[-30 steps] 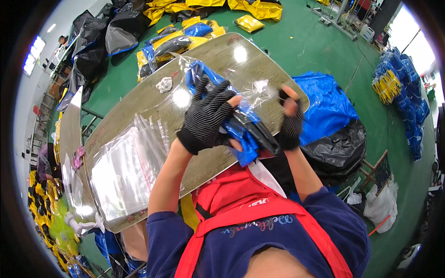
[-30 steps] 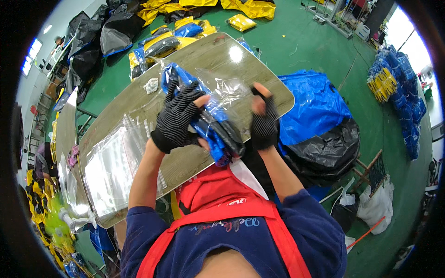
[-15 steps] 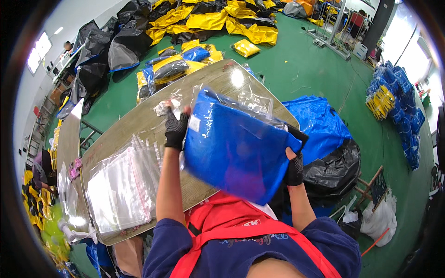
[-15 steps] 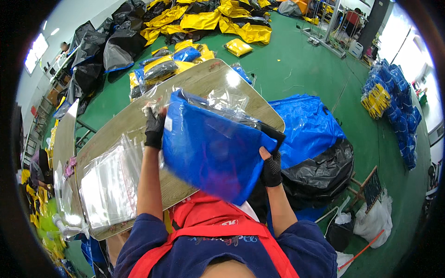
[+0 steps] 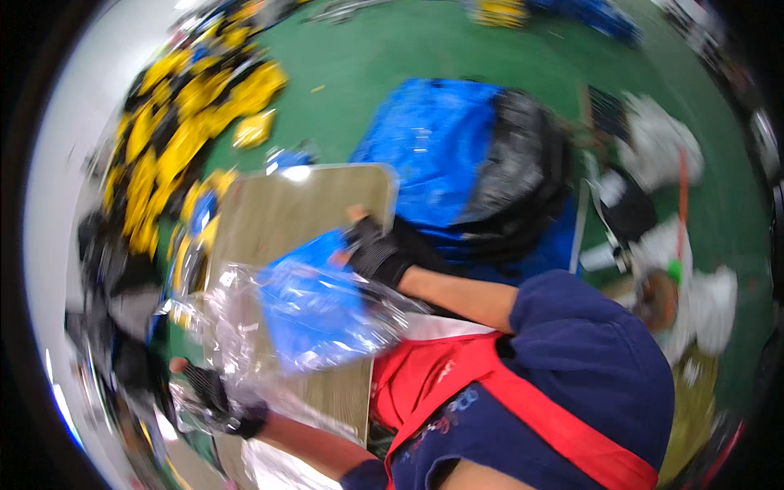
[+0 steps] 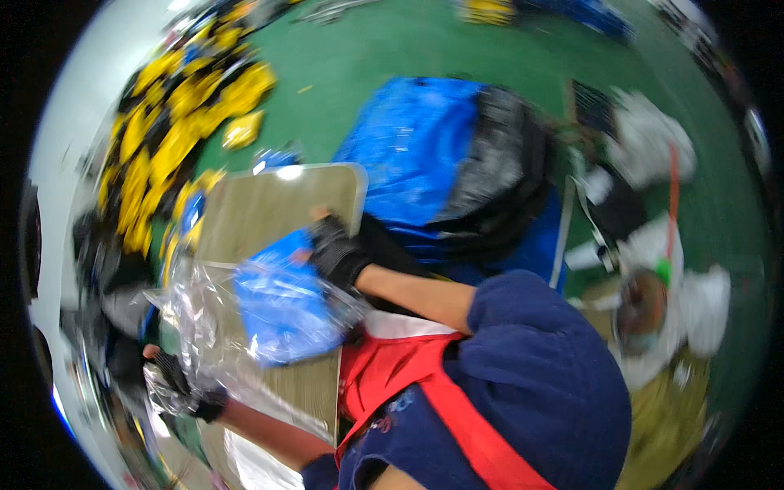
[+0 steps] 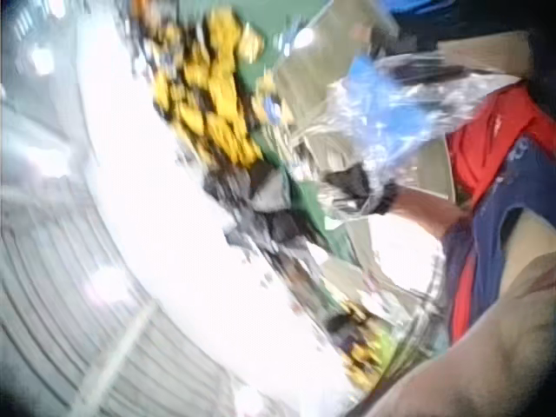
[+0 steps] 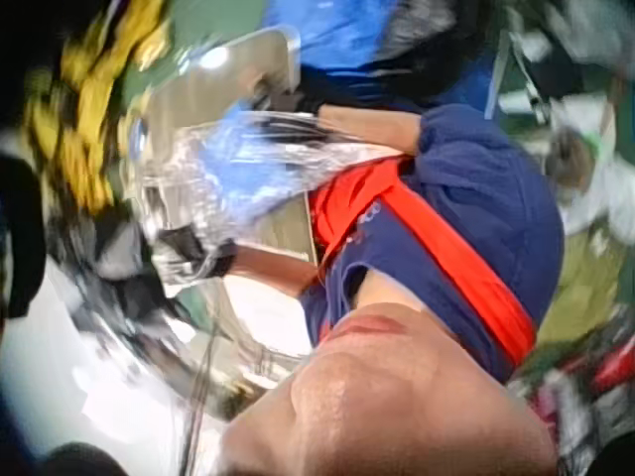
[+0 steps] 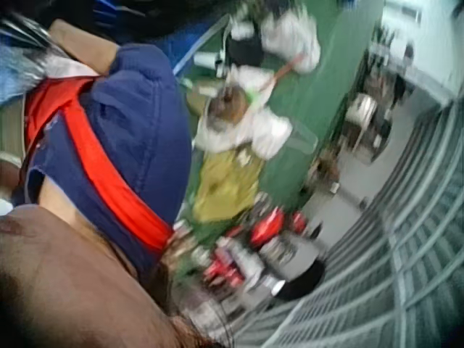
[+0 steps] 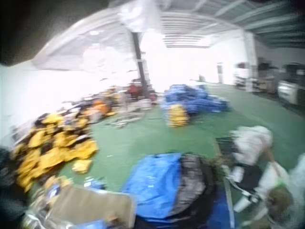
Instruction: The person folds yellow and blue delivery bags on a table, places each folded bag into a clear plastic sleeve, and sets the packaged bags aside. The process is repeated for multiple bags of both colors.
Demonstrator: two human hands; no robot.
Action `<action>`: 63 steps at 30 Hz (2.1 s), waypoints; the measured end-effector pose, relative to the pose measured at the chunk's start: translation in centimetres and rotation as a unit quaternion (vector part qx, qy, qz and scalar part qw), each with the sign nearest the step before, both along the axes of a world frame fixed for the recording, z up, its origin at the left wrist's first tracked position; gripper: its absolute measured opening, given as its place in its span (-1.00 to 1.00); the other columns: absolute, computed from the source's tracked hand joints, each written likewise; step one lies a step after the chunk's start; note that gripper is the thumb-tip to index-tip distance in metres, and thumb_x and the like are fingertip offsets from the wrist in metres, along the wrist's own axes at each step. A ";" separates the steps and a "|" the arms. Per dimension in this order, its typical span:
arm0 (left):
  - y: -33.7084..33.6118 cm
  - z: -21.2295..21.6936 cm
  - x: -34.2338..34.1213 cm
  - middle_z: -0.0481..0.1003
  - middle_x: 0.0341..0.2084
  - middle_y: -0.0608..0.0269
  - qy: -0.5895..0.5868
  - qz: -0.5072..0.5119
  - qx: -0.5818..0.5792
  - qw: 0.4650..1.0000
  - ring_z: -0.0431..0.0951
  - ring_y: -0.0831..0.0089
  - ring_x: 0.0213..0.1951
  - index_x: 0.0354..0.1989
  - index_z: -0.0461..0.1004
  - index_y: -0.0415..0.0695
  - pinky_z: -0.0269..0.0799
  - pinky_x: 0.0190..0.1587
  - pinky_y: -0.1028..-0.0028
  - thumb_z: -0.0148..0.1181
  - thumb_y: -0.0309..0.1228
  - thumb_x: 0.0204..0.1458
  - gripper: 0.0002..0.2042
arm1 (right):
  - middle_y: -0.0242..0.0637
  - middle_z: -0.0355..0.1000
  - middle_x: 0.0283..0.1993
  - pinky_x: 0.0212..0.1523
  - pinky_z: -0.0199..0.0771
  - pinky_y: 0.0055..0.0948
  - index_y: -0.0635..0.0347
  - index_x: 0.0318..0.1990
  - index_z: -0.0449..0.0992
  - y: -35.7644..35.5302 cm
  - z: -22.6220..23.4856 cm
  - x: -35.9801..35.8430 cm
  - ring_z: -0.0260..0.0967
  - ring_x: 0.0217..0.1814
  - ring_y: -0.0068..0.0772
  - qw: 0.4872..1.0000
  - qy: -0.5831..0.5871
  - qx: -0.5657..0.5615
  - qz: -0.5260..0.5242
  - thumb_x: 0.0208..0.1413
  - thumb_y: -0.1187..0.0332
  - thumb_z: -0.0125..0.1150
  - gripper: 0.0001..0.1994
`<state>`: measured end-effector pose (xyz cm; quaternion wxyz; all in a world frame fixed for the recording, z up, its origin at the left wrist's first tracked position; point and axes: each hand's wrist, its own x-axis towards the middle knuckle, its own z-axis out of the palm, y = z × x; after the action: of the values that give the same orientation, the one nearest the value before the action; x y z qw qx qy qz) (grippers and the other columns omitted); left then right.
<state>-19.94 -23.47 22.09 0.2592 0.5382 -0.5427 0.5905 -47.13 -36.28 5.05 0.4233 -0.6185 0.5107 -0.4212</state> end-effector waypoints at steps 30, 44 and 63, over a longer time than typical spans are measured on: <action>14.4 -14.2 -17.0 0.50 -0.50 0.04 0.418 -0.297 0.600 0.614 0.51 0.08 -0.42 -0.20 0.55 -0.13 0.42 -0.37 0.23 0.21 -0.36 0.01 -0.80 | 0.01 0.40 0.00 0.05 0.35 -0.25 0.27 0.05 0.39 25.7 -13.3 -63.1 0.37 0.03 -0.01 0.711 0.494 0.229 -0.444 0.04 0.27 0.23 -0.56; 17.5 -15.7 1.6 0.53 -0.46 -0.01 0.505 -0.044 0.250 0.825 0.53 0.01 -0.37 -0.29 0.54 -0.16 0.44 -0.30 0.21 0.12 -0.31 0.07 -0.81 | 0.00 0.43 -0.05 -0.01 0.40 -0.27 0.26 0.02 0.43 0.5 9.3 -18.4 0.41 -0.03 -0.03 0.957 0.181 -0.226 -0.020 0.09 0.36 0.19 -0.65; 3.8 -14.2 -1.6 0.42 0.01 0.03 0.863 -0.369 0.315 0.144 0.46 0.24 -0.02 0.21 0.21 -0.28 0.42 0.01 0.30 0.22 0.06 -0.01 -0.24 | 0.35 0.08 0.25 0.18 -0.13 0.50 0.17 0.33 -0.02 10.2 -0.3 -4.0 0.06 0.28 0.42 0.804 0.372 -0.397 0.239 -0.17 -0.01 0.35 -0.05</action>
<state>-21.52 -19.67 7.94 0.5537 0.4683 -0.2385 -0.6459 -51.09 -26.05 4.74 0.0059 -0.9443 0.2534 -0.2098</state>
